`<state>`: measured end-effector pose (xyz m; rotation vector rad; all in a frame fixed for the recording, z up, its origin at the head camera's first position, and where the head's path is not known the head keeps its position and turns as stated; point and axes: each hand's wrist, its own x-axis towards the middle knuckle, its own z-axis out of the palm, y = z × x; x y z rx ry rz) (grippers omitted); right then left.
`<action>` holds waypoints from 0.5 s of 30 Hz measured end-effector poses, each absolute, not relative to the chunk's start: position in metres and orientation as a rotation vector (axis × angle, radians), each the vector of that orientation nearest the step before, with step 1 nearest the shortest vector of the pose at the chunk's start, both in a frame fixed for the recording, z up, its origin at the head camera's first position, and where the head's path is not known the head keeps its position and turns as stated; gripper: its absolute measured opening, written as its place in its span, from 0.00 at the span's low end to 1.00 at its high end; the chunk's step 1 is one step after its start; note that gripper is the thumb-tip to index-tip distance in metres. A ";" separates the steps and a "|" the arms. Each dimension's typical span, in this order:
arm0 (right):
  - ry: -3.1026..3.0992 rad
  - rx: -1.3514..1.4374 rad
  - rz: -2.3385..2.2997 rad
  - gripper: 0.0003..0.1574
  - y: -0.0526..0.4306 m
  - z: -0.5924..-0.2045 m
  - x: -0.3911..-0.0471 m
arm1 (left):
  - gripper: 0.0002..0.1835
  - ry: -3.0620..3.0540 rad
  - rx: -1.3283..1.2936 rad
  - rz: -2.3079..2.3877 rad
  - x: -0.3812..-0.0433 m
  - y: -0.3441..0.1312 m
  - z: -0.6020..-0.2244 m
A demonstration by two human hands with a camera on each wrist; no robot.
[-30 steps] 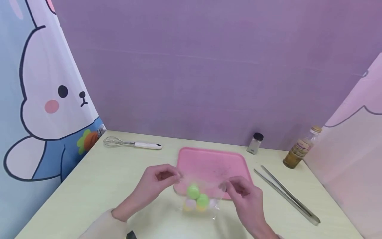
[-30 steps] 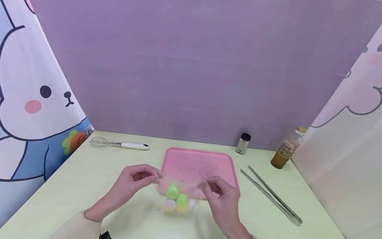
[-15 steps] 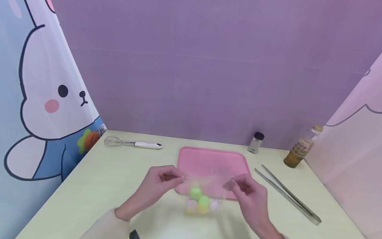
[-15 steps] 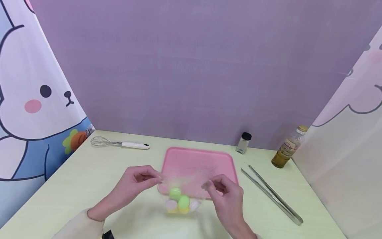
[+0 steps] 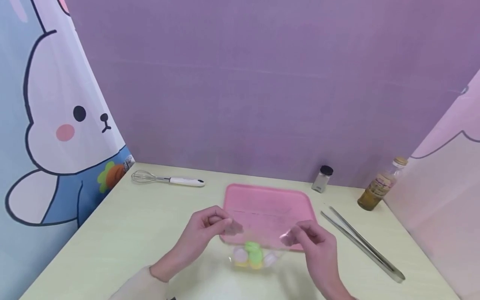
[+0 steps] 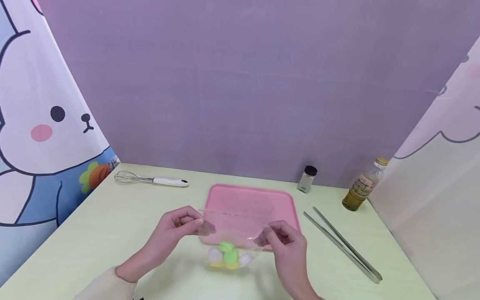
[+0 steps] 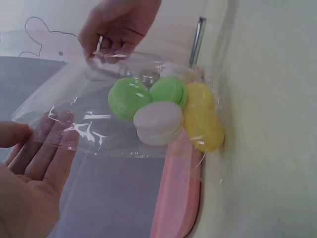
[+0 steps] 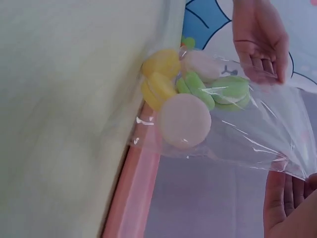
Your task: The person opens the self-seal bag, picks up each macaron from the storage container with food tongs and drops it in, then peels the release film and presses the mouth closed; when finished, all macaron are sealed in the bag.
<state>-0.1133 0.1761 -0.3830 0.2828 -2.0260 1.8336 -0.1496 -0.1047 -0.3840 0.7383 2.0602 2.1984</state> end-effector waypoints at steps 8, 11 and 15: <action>-1.980 0.123 1.956 0.08 0.176 -0.387 -0.117 | 0.12 1.960 0.549 2.224 -0.150 -0.098 -0.388; -1.997 0.071 1.968 0.09 0.176 -0.388 -0.117 | 0.14 1.897 0.543 2.260 -0.150 -0.096 -0.390; -2.029 0.024 1.971 0.10 0.178 -0.392 -0.116 | 0.17 1.853 0.542 2.283 -0.148 -0.094 -0.392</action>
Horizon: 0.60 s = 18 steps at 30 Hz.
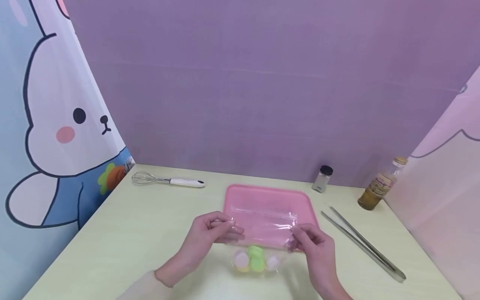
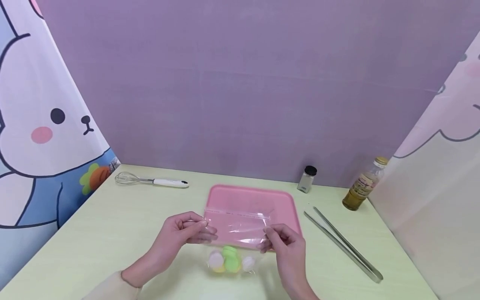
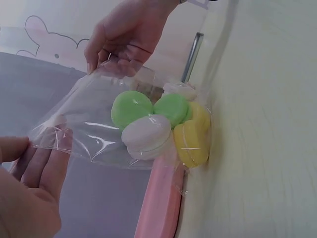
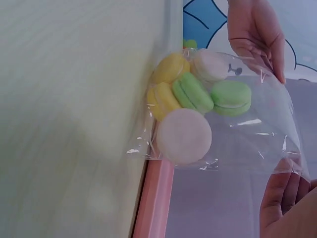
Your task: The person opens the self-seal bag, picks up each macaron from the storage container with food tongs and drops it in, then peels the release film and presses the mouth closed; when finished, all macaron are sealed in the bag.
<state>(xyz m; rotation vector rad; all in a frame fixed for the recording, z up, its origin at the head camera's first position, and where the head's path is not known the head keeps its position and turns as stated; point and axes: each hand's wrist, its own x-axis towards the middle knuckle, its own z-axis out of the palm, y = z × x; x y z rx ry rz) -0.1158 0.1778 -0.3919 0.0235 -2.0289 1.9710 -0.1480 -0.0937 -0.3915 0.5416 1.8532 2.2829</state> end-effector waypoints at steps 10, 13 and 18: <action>-2.046 0.218 1.899 0.11 0.179 -0.394 -0.113 | 0.16 1.843 0.533 2.285 -0.145 -0.092 -0.396; -1.954 0.384 1.834 0.13 0.179 -0.388 -0.115 | 0.18 1.846 0.558 2.283 -0.145 -0.092 -0.396; -1.667 0.746 1.518 0.17 0.169 -0.370 -0.123 | 0.18 1.851 0.604 2.279 -0.145 -0.091 -0.394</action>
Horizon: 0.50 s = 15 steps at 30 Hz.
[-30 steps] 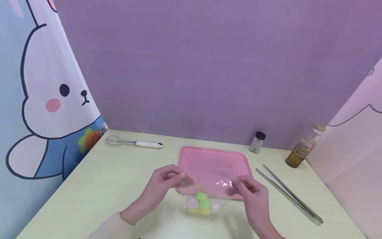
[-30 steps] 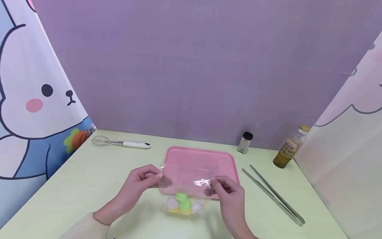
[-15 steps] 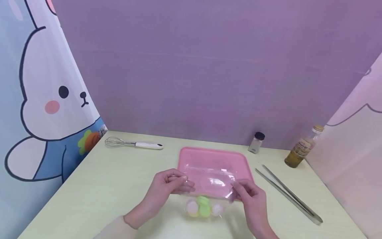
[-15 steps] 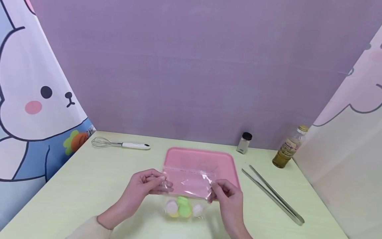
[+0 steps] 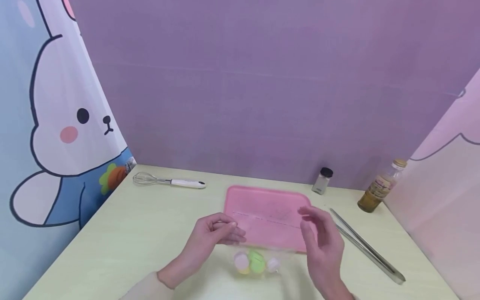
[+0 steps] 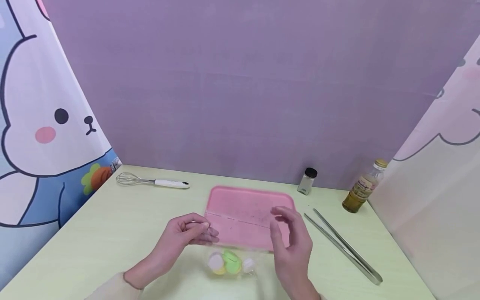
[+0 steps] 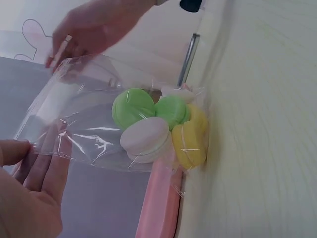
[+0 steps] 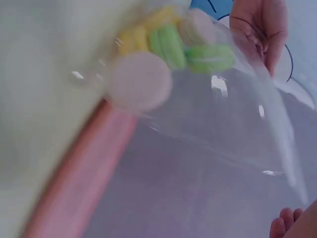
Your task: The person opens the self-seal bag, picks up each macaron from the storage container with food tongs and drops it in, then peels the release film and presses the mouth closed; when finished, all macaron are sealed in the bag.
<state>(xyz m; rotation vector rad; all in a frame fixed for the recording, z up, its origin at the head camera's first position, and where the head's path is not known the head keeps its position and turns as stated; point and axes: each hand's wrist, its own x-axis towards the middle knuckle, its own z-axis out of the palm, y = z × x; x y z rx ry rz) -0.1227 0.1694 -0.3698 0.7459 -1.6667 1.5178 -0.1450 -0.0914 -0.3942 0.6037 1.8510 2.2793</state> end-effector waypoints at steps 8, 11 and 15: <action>-1.734 0.926 0.973 0.16 0.131 -0.341 -0.125 | 0.12 1.861 0.613 2.283 -0.144 -0.092 -0.393; -1.885 0.944 0.869 0.17 0.124 -0.340 -0.126 | 0.11 1.857 0.642 2.283 -0.144 -0.092 -0.394; -2.042 0.949 0.732 0.12 0.119 -0.341 -0.130 | 0.13 1.843 0.673 2.288 -0.144 -0.092 -0.395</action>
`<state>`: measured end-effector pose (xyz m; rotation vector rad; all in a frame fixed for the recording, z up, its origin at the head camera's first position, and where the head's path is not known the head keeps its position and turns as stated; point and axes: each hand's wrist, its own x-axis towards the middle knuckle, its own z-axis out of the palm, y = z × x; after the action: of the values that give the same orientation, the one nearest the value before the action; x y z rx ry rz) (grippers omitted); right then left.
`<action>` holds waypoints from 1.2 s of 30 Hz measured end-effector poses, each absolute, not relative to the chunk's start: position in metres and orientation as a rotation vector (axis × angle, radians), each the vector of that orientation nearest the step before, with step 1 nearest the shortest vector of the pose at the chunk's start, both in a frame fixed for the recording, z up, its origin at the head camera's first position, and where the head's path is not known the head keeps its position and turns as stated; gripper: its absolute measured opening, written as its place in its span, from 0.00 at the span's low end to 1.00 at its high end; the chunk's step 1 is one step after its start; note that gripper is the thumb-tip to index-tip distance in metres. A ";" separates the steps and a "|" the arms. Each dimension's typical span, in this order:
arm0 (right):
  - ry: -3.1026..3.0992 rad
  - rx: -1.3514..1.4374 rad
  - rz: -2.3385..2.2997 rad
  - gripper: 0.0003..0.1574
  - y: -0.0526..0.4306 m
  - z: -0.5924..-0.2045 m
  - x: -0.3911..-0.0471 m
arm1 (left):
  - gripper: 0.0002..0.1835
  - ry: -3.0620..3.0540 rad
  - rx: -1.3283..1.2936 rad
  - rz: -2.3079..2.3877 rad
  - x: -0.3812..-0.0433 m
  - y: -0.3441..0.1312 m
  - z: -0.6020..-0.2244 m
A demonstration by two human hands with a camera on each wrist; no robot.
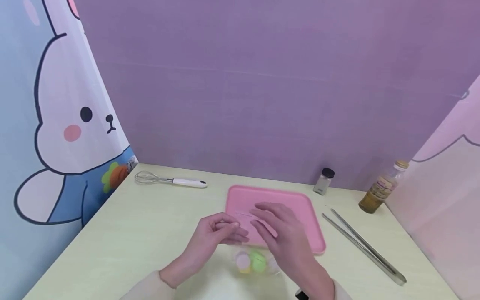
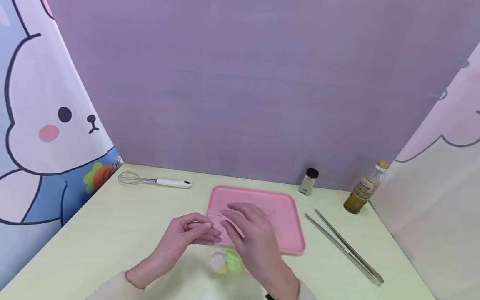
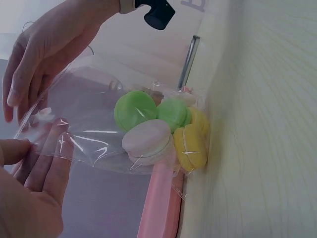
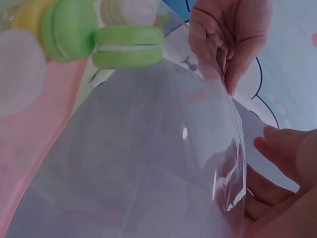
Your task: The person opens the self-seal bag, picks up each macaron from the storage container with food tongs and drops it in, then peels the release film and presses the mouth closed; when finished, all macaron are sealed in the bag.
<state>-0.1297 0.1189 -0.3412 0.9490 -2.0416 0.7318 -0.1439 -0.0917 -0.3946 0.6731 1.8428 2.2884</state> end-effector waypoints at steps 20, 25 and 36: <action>-2.108 0.856 0.965 0.15 0.107 -0.348 -0.138 | 0.13 1.890 0.580 2.281 -0.146 -0.092 -0.392; -2.086 0.873 0.977 0.16 0.106 -0.348 -0.139 | 0.12 2.031 0.562 2.211 -0.145 -0.096 -0.388; -2.044 0.894 0.973 0.19 0.103 -0.350 -0.142 | 0.10 2.042 0.556 2.203 -0.144 -0.098 -0.385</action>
<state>-0.1421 0.1032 -0.3495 0.8940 -2.0442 0.9729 -0.1444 -0.0985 -0.3847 0.5557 2.0421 2.2032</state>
